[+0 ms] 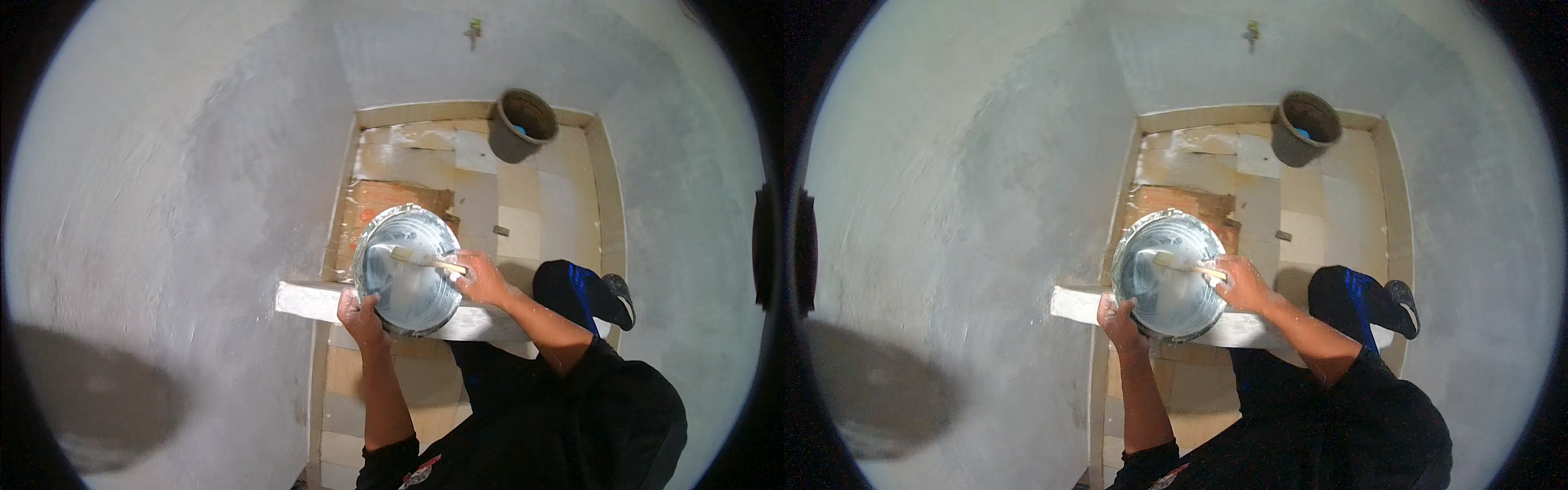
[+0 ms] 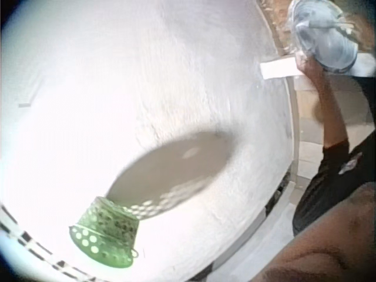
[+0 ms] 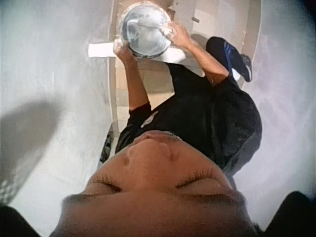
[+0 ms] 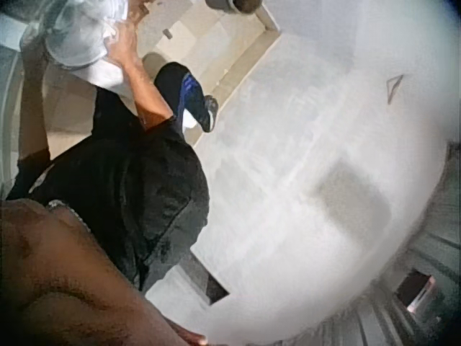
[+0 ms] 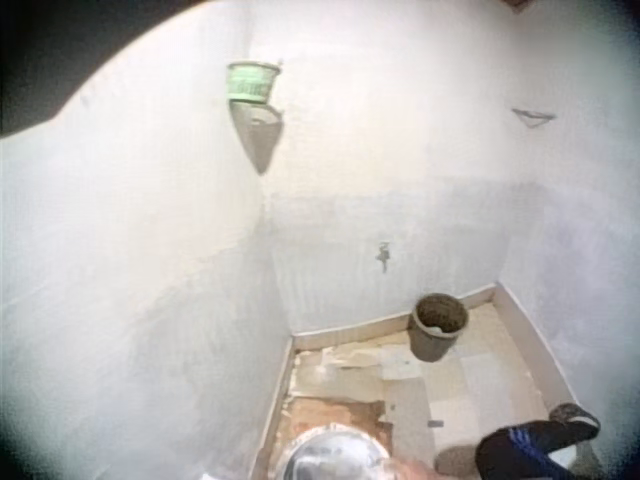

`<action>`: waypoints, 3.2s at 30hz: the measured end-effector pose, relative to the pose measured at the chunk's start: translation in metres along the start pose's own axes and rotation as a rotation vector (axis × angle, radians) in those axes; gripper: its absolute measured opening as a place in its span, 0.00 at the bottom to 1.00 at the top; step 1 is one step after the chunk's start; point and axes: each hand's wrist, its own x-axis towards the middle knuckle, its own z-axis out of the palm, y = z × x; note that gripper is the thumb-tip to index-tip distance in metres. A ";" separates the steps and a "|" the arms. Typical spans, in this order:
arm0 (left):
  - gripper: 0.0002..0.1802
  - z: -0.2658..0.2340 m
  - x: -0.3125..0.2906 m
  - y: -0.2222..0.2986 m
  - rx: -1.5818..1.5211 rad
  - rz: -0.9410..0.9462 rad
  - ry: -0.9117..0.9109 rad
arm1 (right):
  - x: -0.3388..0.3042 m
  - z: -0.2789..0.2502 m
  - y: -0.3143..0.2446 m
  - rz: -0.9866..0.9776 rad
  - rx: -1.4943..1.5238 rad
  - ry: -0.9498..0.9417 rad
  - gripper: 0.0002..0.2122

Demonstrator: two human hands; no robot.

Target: The person paints a concrete wall and a low partition using a brush and white paint from a bucket.

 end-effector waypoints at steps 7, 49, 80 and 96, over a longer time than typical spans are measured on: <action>0.13 0.002 0.048 0.001 0.027 -0.179 -0.219 | -0.009 -0.008 -0.053 0.267 -0.184 0.123 0.18; 0.09 0.032 0.123 0.187 0.013 -0.553 -0.822 | -0.007 0.060 -0.329 0.838 -0.546 0.313 0.17; 0.10 -0.009 0.091 0.091 -0.247 -0.474 -0.643 | -0.062 0.049 -0.244 0.533 -0.416 0.538 0.14; 0.11 -0.003 0.070 0.073 -0.212 -0.452 -0.524 | -0.063 0.026 -0.224 0.461 -0.494 0.260 0.15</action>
